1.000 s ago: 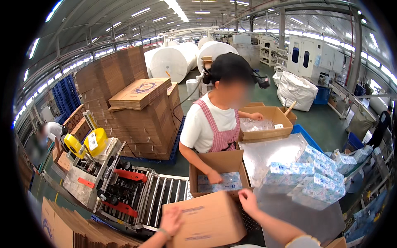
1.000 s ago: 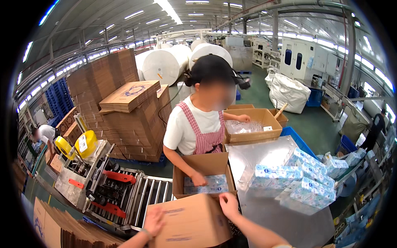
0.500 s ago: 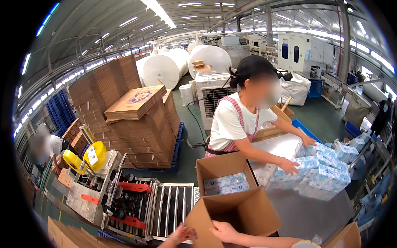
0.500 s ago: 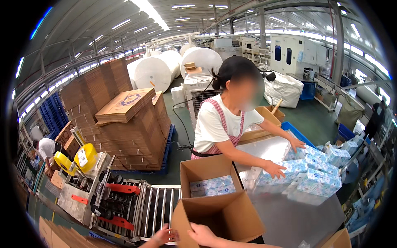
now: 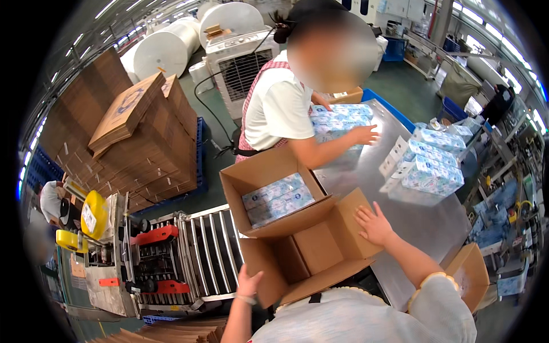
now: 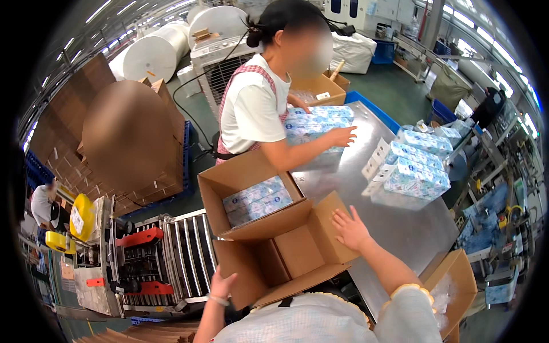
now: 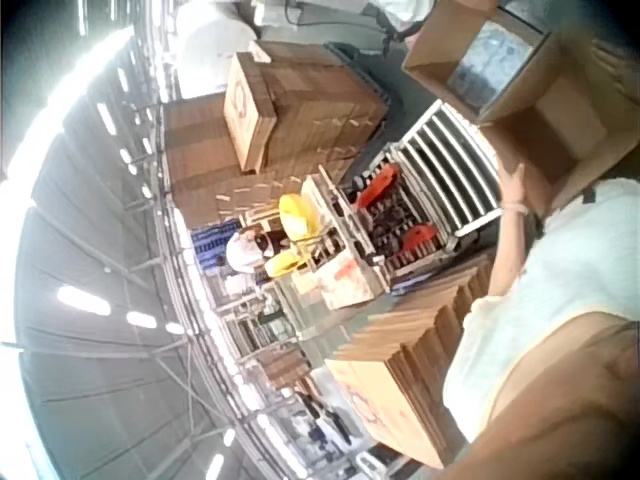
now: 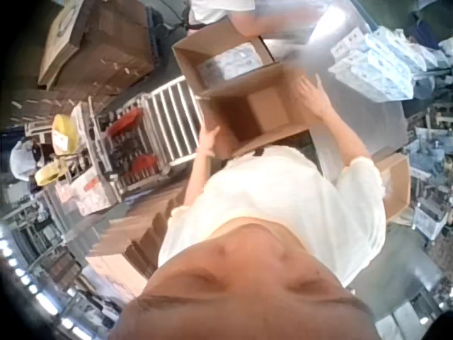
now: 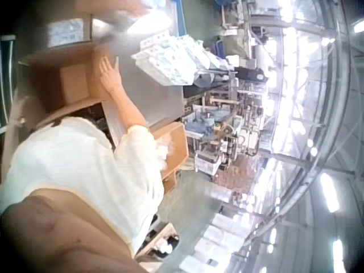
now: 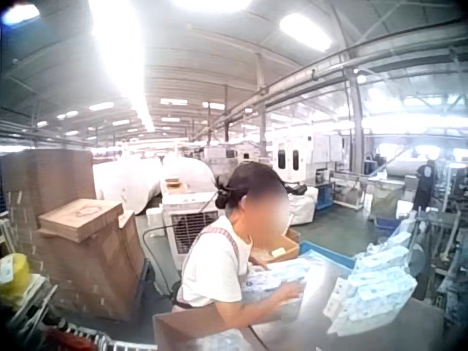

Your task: The person packs bundles of blue product into cardboard boxes, then slides the filled boxes through a taping machine.

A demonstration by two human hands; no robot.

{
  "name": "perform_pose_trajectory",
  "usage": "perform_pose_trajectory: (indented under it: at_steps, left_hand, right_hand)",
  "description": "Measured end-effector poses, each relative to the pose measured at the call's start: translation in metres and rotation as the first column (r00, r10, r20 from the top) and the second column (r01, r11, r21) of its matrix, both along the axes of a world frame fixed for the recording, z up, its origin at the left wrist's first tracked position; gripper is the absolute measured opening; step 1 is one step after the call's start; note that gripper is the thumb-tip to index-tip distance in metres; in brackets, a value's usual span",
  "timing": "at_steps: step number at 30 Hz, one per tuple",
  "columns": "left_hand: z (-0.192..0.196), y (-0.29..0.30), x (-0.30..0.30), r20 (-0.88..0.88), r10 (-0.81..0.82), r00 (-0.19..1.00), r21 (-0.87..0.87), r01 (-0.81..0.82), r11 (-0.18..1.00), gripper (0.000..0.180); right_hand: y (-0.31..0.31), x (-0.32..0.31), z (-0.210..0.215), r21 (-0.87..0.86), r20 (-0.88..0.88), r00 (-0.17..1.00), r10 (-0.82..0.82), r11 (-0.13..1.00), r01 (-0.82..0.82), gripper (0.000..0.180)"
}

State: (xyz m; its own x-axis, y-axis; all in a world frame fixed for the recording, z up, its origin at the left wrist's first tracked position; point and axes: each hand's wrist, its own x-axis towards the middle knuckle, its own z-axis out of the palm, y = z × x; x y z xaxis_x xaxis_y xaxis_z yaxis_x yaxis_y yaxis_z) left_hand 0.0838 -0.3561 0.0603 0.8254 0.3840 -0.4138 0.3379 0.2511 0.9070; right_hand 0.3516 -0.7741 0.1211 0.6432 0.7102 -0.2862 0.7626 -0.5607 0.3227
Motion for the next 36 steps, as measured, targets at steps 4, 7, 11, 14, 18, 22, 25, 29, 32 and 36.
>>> perform_pose_trajectory:
  at_steps: [4, 7, 11, 14, 18, 22, 25, 29, 32, 36]
  left_hand:
    - [-0.075, 0.057, -0.049, -0.303, 0.145, 0.942, 0.246, -0.070, 0.967, 0.029]
    - [-0.133, 0.053, -0.055, -0.536, 0.275, 0.798, 0.466, 0.007, 0.885, 0.049]
    - [-0.075, 0.035, -0.008, -0.332, 0.323, 0.886, 0.872, 0.158, 0.463, 0.062]
    - [-0.006, 0.011, 0.028, -0.052, 0.248, 0.967, 0.995, 0.030, 0.091, 0.074]
    - [0.043, -0.039, 0.096, 0.119, 0.015, 0.993, 0.979, -0.120, 0.162, 0.049]
    - [0.071, -0.132, 0.185, 0.149, -0.362, 0.920, 0.968, -0.061, 0.242, 0.045]
    - [0.092, -0.208, 0.237, 0.153, -0.626, 0.765, 0.963, 0.026, 0.267, 0.037]
    - [0.104, -0.288, 0.300, 0.060, -0.864, 0.499, 0.984, 0.113, 0.134, 0.046]
    - [0.120, -0.345, 0.332, -0.157, -0.835, 0.527, 0.976, 0.211, -0.050, 0.086]
    - [0.102, -0.396, 0.353, -0.426, -0.799, 0.424, 0.876, 0.415, -0.247, 0.095]
  right_hand:
    - [-0.020, 0.002, -0.099, 0.285, -0.439, 0.775, -0.456, 0.747, 0.601, 0.074]
    - [0.001, 0.029, -0.080, 0.254, -0.545, 0.740, -0.393, 0.764, 0.593, 0.072]
    - [-0.059, 0.060, -0.019, 0.603, -0.229, 0.908, -0.351, 0.681, 0.415, 0.059]
    - [-0.147, 0.090, 0.023, 0.759, -0.018, 0.797, -0.604, 0.511, 0.404, 0.056]
    - [-0.256, 0.146, 0.036, 0.501, 0.239, 0.597, -0.766, 0.624, 0.600, 0.073]
    - [-0.328, 0.193, 0.006, 0.357, 0.154, 0.640, -0.753, 0.646, 0.675, 0.085]
    - [-0.314, 0.215, -0.011, 0.362, -0.046, 0.756, -0.653, 0.694, 0.622, 0.080]
    - [-0.227, 0.172, 0.026, 0.445, -0.320, 0.906, -0.278, 0.800, 0.403, 0.066]
    - [-0.187, 0.153, 0.054, 0.559, -0.575, 0.818, -0.032, 0.715, 0.421, 0.091]
    - [-0.232, 0.250, 0.053, 0.585, -0.136, 0.867, -0.480, 0.667, 0.461, 0.098]
